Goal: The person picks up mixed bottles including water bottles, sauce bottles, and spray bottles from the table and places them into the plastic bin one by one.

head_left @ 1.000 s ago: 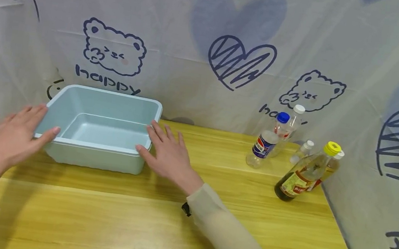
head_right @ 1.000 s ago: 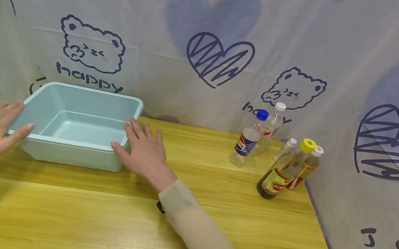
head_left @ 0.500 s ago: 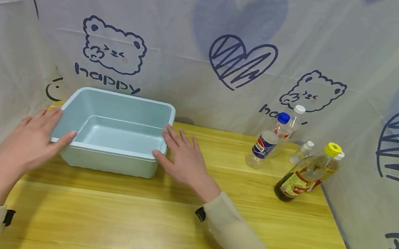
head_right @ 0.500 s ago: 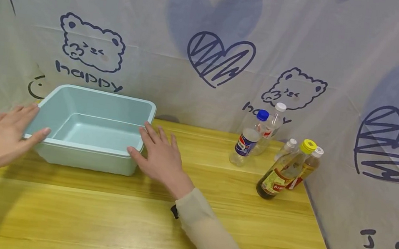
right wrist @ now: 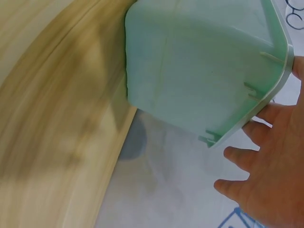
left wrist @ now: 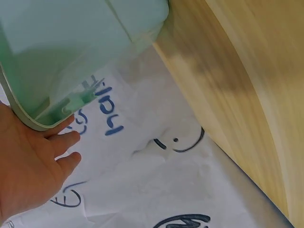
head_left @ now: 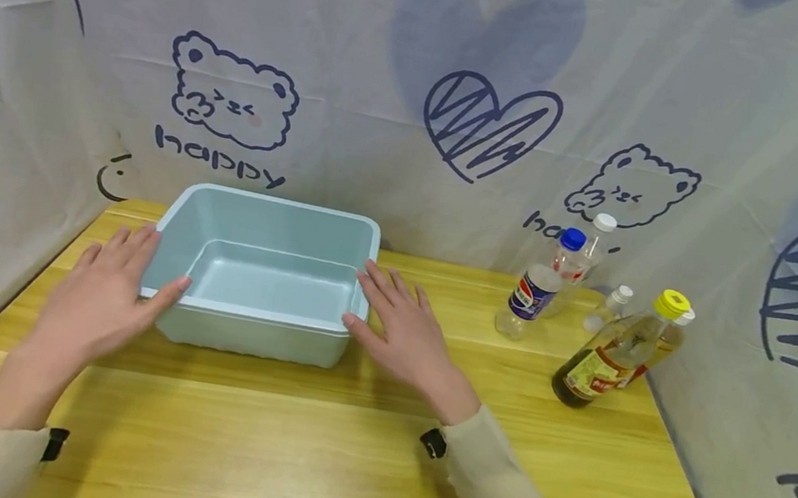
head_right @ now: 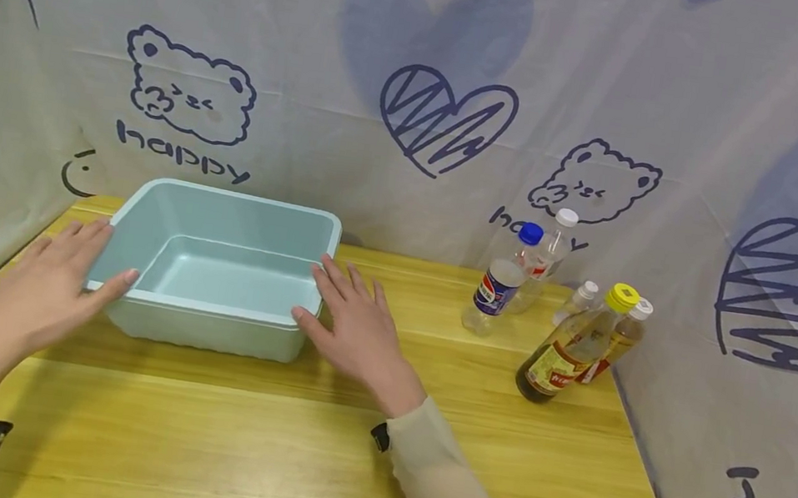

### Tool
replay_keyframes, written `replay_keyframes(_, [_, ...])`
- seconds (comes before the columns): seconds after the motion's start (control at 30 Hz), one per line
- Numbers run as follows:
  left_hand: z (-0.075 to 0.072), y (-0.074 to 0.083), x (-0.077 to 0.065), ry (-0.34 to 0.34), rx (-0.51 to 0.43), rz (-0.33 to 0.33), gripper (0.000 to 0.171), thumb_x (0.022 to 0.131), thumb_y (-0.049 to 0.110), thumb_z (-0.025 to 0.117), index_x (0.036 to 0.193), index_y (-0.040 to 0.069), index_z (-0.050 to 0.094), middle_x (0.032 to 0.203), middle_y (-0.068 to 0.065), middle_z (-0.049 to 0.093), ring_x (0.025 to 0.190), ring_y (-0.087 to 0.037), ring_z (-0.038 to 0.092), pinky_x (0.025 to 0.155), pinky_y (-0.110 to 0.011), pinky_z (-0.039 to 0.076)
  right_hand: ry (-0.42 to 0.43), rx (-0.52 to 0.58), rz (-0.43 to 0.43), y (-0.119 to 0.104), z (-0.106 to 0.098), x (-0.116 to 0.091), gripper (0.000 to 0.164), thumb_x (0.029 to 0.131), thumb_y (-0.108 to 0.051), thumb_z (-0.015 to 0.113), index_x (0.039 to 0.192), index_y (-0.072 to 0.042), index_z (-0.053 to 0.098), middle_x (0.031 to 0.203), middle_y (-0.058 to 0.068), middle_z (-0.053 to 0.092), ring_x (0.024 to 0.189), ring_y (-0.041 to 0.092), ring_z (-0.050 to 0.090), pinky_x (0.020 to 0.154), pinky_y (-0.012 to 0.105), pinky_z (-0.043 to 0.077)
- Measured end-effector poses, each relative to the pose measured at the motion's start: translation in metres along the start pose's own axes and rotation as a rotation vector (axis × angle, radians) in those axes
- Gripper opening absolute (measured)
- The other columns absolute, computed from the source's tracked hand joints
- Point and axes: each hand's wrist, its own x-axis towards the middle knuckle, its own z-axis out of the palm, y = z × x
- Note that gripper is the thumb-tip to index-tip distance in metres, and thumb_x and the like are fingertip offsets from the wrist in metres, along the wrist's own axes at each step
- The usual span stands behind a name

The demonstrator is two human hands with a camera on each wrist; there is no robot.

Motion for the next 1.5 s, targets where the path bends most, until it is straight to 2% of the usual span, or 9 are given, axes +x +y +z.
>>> replay_keyframes(0.3, [0.003,0.028,-0.006,-0.008,0.025,0.007,0.095,0.104,0.066,0.040,0.161,-0.008,0.022,0.167,-0.031,0.021,0.151,-0.057,0.018,0.122,-0.071,0.014,0.033,0.052,-0.010,0.018,-0.010,-0.024,0.069,0.108,-0.054,0.043,0.166,-0.021,0.028,0.174,-0.006,0.017,0.158,0.036,0.019,0.126,0.065,0.011])
replay_keyframes(0.73, [0.012,0.070,-0.018,-0.001,0.041,0.042,0.098,0.102,0.069,0.043,0.161,-0.007,0.025,0.168,-0.027,0.022,0.153,-0.052,0.021,0.123,-0.068,0.018,0.046,0.139,-0.013,0.048,-0.024,-0.062,0.067,0.109,-0.049,0.048,0.166,-0.021,0.028,0.174,-0.007,0.017,0.160,0.033,0.015,0.126,0.066,0.009])
replay_keyframes(0.97, [0.015,0.090,-0.024,-0.012,0.042,0.060,0.099,0.102,0.069,0.044,0.161,-0.007,0.025,0.169,-0.025,0.021,0.154,-0.050,0.020,0.124,-0.065,0.018,0.043,0.175,-0.004,0.064,-0.028,-0.078,0.067,0.109,-0.046,0.049,0.166,-0.021,0.028,0.174,-0.010,0.015,0.160,0.029,0.012,0.129,0.060,0.004])
replay_keyframes(1.07, [0.017,0.099,-0.027,-0.010,0.043,0.068,0.099,0.101,0.070,0.043,0.161,-0.007,0.025,0.169,-0.024,0.022,0.154,-0.048,0.021,0.125,-0.064,0.018,0.047,0.188,-0.001,0.071,-0.030,-0.087,0.066,0.109,-0.044,0.051,0.166,-0.022,0.028,0.173,-0.010,0.015,0.160,0.030,0.012,0.128,0.061,0.005])
replay_keyframes(1.5, [0.031,0.131,-0.033,0.017,0.044,0.085,0.100,0.101,0.073,0.041,0.161,-0.006,0.028,0.170,-0.022,0.023,0.155,-0.045,0.022,0.127,-0.058,0.020,0.105,0.289,-0.023,0.093,-0.035,-0.117,0.066,0.106,-0.025,0.059,0.165,-0.018,0.031,0.174,0.000,0.018,0.160,0.032,0.014,0.127,0.063,0.007])
